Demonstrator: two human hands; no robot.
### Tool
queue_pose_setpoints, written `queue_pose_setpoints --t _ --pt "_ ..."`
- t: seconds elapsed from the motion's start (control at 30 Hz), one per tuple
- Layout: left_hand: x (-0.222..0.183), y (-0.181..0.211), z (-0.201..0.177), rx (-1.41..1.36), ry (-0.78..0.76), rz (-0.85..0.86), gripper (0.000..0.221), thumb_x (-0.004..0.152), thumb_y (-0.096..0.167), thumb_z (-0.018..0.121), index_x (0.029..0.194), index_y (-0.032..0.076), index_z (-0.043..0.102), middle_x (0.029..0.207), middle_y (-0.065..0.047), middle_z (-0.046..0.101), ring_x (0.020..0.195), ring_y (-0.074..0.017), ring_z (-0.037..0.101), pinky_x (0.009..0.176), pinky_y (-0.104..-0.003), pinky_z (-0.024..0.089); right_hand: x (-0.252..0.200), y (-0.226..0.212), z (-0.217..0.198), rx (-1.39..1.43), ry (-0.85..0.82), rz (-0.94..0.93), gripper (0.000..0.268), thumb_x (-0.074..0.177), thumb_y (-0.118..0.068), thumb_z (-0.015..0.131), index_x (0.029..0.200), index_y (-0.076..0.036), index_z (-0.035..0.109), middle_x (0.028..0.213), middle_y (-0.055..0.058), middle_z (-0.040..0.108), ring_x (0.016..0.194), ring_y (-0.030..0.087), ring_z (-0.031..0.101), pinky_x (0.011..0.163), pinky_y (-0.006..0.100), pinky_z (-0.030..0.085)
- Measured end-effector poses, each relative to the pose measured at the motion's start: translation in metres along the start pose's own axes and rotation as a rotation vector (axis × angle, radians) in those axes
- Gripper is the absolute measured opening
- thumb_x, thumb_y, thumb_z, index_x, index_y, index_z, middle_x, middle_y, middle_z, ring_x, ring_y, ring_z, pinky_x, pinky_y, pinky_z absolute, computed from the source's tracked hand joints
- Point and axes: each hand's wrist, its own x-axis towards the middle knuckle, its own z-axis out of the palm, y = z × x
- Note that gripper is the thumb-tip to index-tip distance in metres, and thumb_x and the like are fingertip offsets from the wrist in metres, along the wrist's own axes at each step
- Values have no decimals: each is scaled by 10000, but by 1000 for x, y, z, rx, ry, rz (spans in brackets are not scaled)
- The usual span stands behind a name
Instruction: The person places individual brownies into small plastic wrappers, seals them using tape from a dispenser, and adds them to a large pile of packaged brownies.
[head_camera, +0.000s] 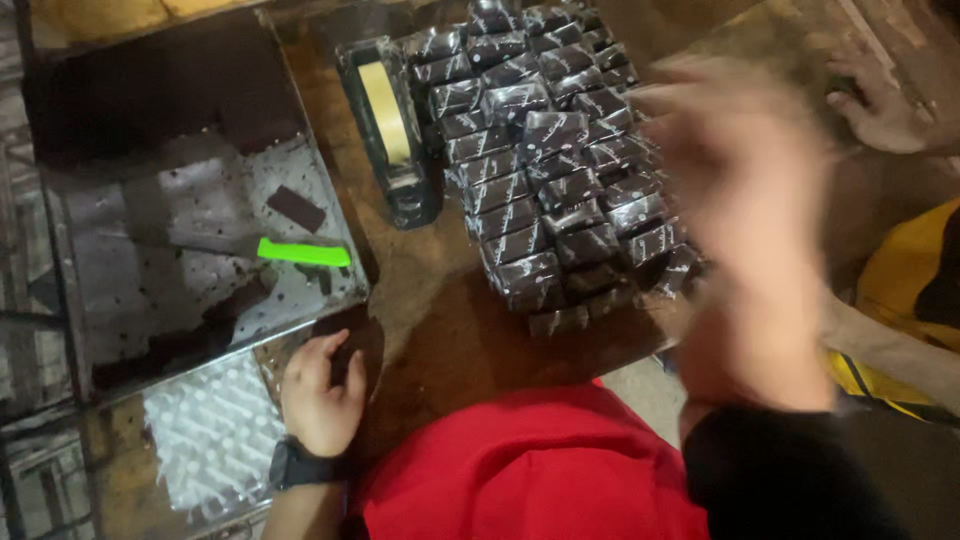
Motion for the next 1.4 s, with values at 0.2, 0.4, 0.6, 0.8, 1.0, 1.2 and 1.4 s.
queue_pose_setpoints --t 0.2,0.4,0.6,0.8,1.0,1.2,1.4 --pt "5 5 1 66 17 23 296 851 71 766 1136 57 688 1091 -169 699 1064 -390 656 933 -447 522 -102 126 -35 441 -682 657 509 857 -95 773 1339 -33 623 829 196 740 622 209 651 523 334 527" --pt "-1 7 -5 29 58 47 293 869 42 745 1155 55 682 1100 -181 689 1069 -392 652 944 -443 528 -84 136 -32 983 -623 817 465 916 -209 643 1218 109 488 914 207 733 830 208 748 696 298 588" --pt "-19 17 -52 88 137 -11 113 892 31 745 987 84 714 994 -135 706 966 -348 683 864 -437 549 -55 75 -60 940 -309 644 419 922 -203 630 1202 88 520 914 201 724 808 199 742 679 301 588" --pt "-39 -19 -122 337 -179 -218 230 919 320 763 926 90 749 979 -153 719 942 -363 685 856 -466 543 -82 0 -92 940 -131 321 377 927 -197 617 1187 67 551 914 195 714 786 190 735 662 305 588" --pt "-59 -35 -115 484 -242 -140 258 964 368 744 922 114 764 923 -115 728 922 -344 683 860 -450 524 -101 -46 -113 914 15 -13 338 932 -192 604 1172 46 583 914 189 705 764 181 729 645 308 588" --pt "-76 -59 -120 432 -262 -185 190 1086 244 687 972 114 766 984 -91 731 938 -288 683 879 -386 525 -108 -73 -103 919 92 -211 305 938 -186 591 1157 25 615 914 182 696 742 172 723 628 311 588" --pt "-61 -60 -115 78 49 -541 144 1086 175 611 1089 58 695 1026 -132 702 966 -305 685 871 -416 532 -108 -90 -105 864 157 -321 280 943 -180 578 1141 4 647 914 176 686 721 163 716 610 314 588"
